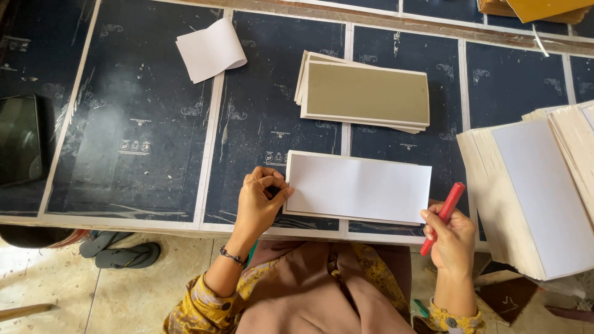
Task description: The person inserts a white sheet into a beige paper cover, smooths the edge with a red tool, and places the completed pack onto a growing stack. This process is repeated multiple times with new covers and sheets.
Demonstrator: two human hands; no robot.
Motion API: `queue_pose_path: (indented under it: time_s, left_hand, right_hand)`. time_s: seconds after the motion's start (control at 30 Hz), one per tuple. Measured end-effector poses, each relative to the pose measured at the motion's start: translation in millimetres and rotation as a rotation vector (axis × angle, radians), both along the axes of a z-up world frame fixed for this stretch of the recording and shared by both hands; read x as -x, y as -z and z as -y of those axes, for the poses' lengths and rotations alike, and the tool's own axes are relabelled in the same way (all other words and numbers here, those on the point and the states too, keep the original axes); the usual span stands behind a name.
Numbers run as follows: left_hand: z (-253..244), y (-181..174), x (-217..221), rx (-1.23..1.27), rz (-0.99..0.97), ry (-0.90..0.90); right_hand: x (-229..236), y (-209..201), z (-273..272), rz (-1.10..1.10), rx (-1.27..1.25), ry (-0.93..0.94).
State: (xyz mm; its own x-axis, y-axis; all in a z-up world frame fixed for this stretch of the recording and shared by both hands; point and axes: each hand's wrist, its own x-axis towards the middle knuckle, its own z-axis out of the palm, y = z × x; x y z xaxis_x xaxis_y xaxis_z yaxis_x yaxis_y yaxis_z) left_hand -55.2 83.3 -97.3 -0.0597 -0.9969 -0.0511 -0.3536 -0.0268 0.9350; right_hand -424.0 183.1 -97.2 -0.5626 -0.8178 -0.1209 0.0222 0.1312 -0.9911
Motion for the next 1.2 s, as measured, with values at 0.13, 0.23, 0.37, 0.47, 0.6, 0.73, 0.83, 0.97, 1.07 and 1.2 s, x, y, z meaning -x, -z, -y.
queue_pose_path:
  time_s: [0.13, 0.23, 0.37, 0.47, 0.6, 0.73, 0.83, 0.97, 1.07, 1.2]
  left_hand:
    - [0.2, -0.3, 1.0, 0.008, 0.001, -0.019]
    - [0.4, -1.0, 1.5, 0.04, 0.032, -0.028]
    - [-3.7, -1.6, 2.6, 0.062, 0.055, -0.035]
    - [-4.1, -4.1, 0.8, 0.12, 0.091, -0.031]
    - [-3.3, 18.6, -5.3, 0.236, 0.203, -0.007]
    - [-7.2, 7.4, 0.2, 0.227, 0.223, 0.027]
    - [-11.1, -6.2, 3.0, 0.09, 0.25, 0.012]
    - [-12.2, -5.5, 1.5, 0.062, 0.262, 0.01]
    - [-12.1, -5.8, 2.2, 0.081, 0.264, 0.021]
    - [-11.8, -5.5, 2.3, 0.116, 0.266, 0.029]
  right_hand:
    - [1.1, 3.7, 0.7, -0.007, -0.017, 0.0]
    - [0.0, 2.9, 2.3, -0.005, -0.019, -0.01]
    - [-1.7, 1.4, 2.7, 0.006, -0.01, -0.022]
    - [6.2, 19.6, 2.8, 0.032, 0.001, -0.014]
    - [36.4, 70.7, -1.3, 0.106, 0.034, 0.005]
    - [10.7, 7.9, 5.2, 0.099, 0.037, 0.028]
    - [14.5, 4.7, 2.5, 0.075, -0.031, -0.137]
    - [11.5, 4.0, 2.7, 0.042, -0.018, -0.155]
    - [8.2, 1.2, 2.1, -0.006, 0.0, -0.155]
    - [2.8, -4.5, 3.2, -0.136, 0.0, -0.153]
